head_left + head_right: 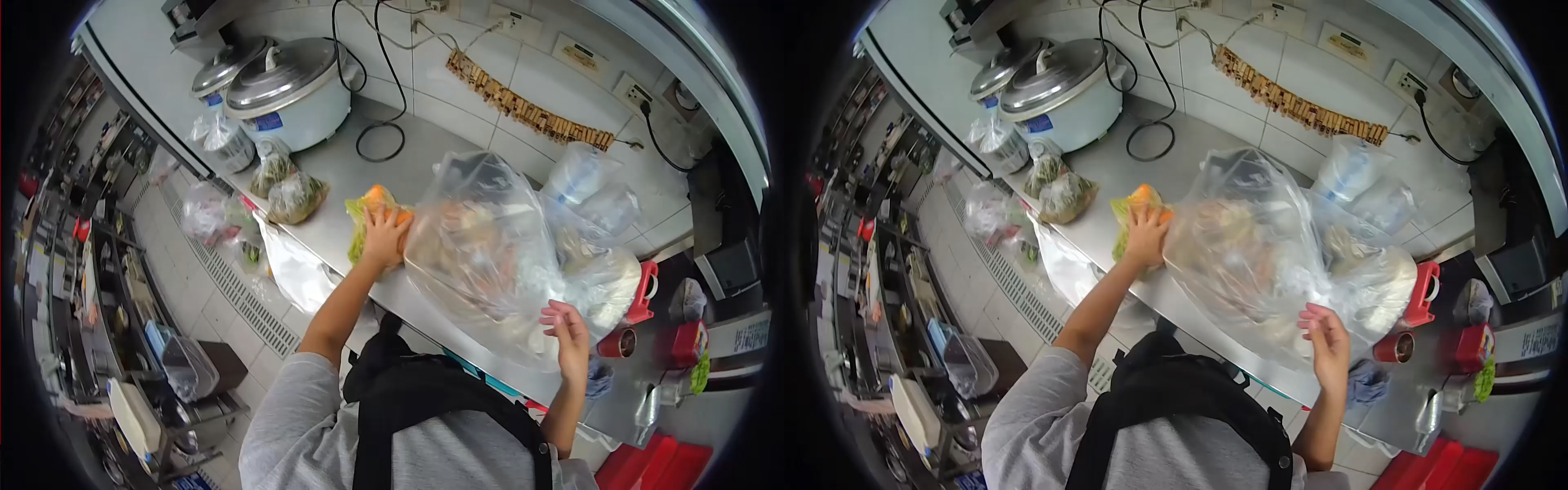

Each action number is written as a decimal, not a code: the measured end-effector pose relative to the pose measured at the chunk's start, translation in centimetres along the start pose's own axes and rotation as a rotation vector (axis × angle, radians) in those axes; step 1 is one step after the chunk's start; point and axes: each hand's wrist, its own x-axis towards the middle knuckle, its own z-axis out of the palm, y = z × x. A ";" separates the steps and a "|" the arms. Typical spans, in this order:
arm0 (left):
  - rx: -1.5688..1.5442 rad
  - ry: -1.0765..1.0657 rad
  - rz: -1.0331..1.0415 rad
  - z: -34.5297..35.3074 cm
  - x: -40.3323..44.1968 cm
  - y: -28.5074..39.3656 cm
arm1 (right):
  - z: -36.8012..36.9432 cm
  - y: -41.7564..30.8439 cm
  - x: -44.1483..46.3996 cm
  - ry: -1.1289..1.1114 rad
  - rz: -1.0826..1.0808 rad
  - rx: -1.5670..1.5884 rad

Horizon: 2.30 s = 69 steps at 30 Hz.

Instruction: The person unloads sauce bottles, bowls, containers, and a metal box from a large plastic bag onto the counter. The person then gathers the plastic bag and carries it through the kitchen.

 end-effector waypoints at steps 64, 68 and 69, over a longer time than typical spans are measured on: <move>-0.429 -0.027 0.598 -7.2 4.4 30.4 | -2.6 2.5 6.8 0.014 -0.517 -1.242; -0.663 -0.006 0.567 -11.1 4.6 27.4 | -2.9 -0.8 5.3 0.042 -0.516 -1.207; -0.751 -0.004 0.530 -11.8 4.7 27.0 | -2.8 -1.8 5.2 0.043 -0.522 -1.209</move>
